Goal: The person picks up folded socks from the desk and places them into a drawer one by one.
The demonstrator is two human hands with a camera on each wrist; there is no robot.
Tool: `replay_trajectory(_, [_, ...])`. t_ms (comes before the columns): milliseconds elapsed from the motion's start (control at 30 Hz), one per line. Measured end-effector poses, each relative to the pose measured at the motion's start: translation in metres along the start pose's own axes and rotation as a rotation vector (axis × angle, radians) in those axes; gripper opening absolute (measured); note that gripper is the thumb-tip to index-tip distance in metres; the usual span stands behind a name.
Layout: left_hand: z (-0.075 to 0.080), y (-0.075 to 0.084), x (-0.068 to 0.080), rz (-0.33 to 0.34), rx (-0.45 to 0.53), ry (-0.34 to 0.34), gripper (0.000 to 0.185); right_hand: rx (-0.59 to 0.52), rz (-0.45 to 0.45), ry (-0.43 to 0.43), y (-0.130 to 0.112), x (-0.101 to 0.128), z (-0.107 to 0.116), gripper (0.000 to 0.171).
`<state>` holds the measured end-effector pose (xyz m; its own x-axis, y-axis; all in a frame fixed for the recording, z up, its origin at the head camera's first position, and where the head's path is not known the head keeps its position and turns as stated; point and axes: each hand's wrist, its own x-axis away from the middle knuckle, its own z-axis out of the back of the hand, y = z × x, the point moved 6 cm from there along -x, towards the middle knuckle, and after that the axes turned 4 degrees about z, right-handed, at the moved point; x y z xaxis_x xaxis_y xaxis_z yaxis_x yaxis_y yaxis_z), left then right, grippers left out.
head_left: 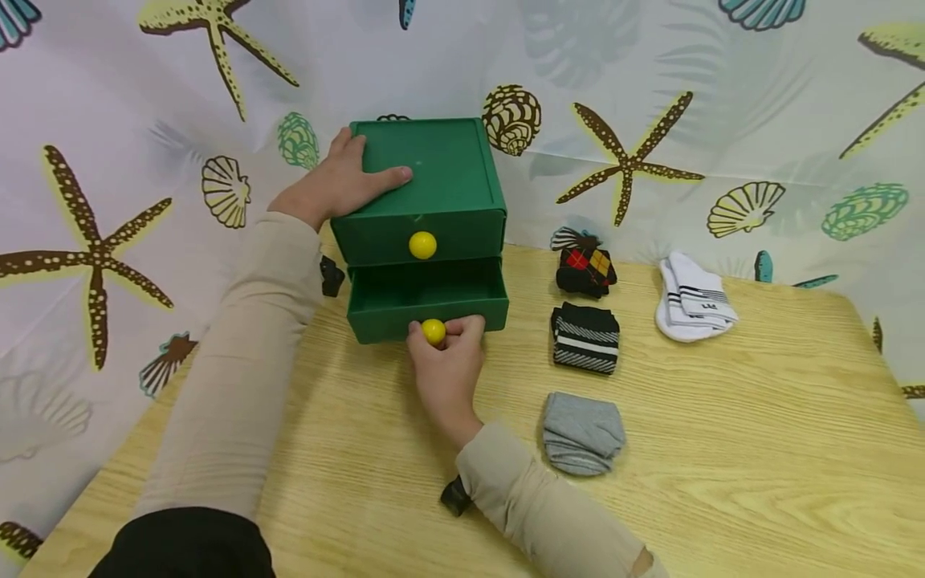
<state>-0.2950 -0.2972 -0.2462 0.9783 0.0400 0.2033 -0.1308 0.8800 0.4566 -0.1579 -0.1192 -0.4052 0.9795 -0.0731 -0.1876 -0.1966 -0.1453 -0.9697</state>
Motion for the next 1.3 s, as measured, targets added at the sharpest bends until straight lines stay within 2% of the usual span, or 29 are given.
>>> replay_trajectory(300, [0.000,-0.001,-0.001,-0.001,-0.001,-0.004,0.106,-0.058,-0.044,0.012,0.001,0.016,0.004,0.044])
replay_trajectory(700, [0.000,-0.001,0.000,0.003,0.000,-0.003,0.105,-0.093,-0.050,0.031,-0.002,0.041,0.013,0.045])
replay_trajectory(1300, [0.000,0.000,0.000,-0.018,0.009,-0.005,0.104,-0.097,-0.106,0.036,-0.007,0.068,0.027,0.045])
